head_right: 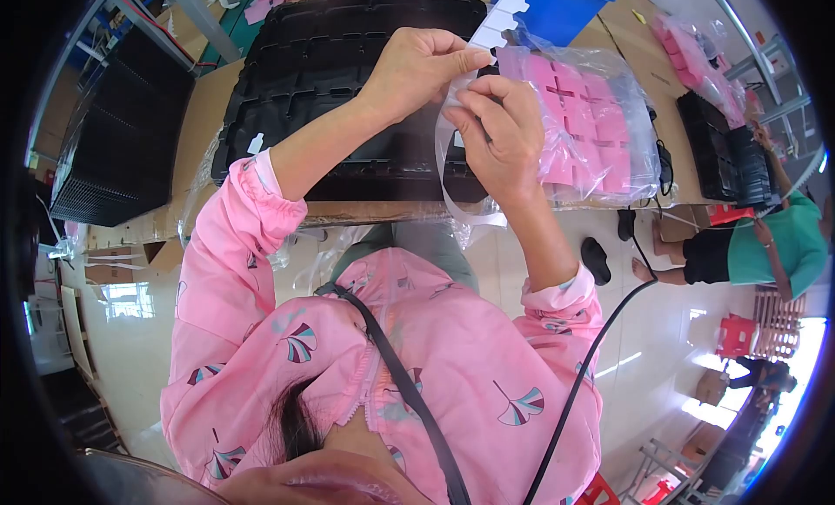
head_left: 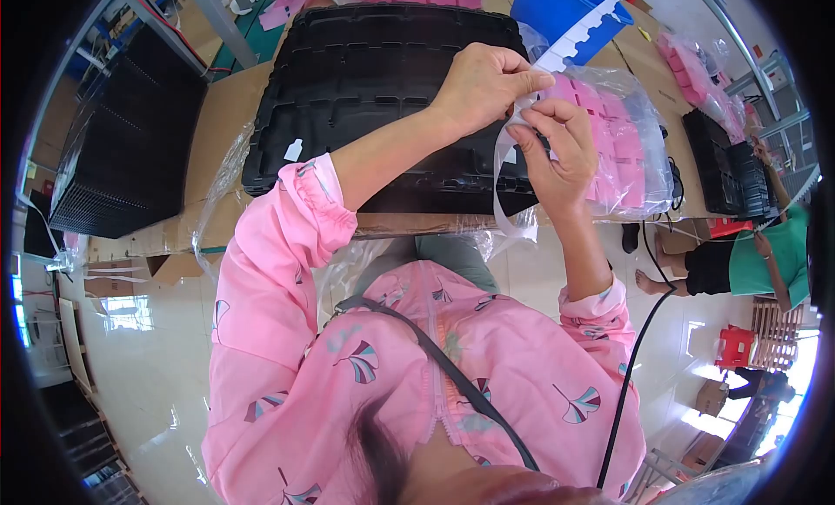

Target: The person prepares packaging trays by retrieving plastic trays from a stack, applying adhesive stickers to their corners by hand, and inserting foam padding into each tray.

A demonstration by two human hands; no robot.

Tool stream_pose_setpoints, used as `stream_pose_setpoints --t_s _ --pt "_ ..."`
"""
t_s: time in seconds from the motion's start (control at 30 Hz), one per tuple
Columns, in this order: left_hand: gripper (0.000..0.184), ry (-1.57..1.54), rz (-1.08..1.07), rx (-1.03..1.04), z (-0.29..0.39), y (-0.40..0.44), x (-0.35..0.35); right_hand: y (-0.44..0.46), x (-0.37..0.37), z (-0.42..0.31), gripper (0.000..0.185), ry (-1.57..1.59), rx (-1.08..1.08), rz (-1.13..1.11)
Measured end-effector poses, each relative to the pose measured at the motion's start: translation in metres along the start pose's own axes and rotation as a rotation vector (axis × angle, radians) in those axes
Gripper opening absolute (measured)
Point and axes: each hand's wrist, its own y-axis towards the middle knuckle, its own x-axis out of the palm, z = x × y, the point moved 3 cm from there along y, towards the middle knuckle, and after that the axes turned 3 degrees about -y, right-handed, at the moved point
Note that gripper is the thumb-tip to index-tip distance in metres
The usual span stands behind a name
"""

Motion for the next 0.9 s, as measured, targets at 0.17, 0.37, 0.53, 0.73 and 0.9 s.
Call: stream_pose_setpoints --t_s 0.17,0.37,0.53,0.73,0.9 --pt "0.03 -0.005 0.031 -0.009 -0.013 0.006 0.001 0.001 0.004 0.005 0.02 -0.093 -0.143 0.043" --pt "0.031 -0.076 0.042 -0.073 -0.018 0.013 -0.004 0.005 0.01 0.012 0.021 -0.078 -0.165 0.03" --pt "0.026 -0.071 0.083 -0.055 -0.018 0.016 -0.011 0.009 0.015 0.017 0.021 0.013 0.005 -0.003" --pt "0.026 -0.07 0.105 -0.039 -0.021 0.017 -0.012 0.005 0.019 0.02 0.018 0.053 0.048 -0.013" --pt "0.029 -0.178 0.138 -0.12 -0.017 0.017 -0.017 0.012 0.011 0.017 0.016 0.064 0.064 -0.007"
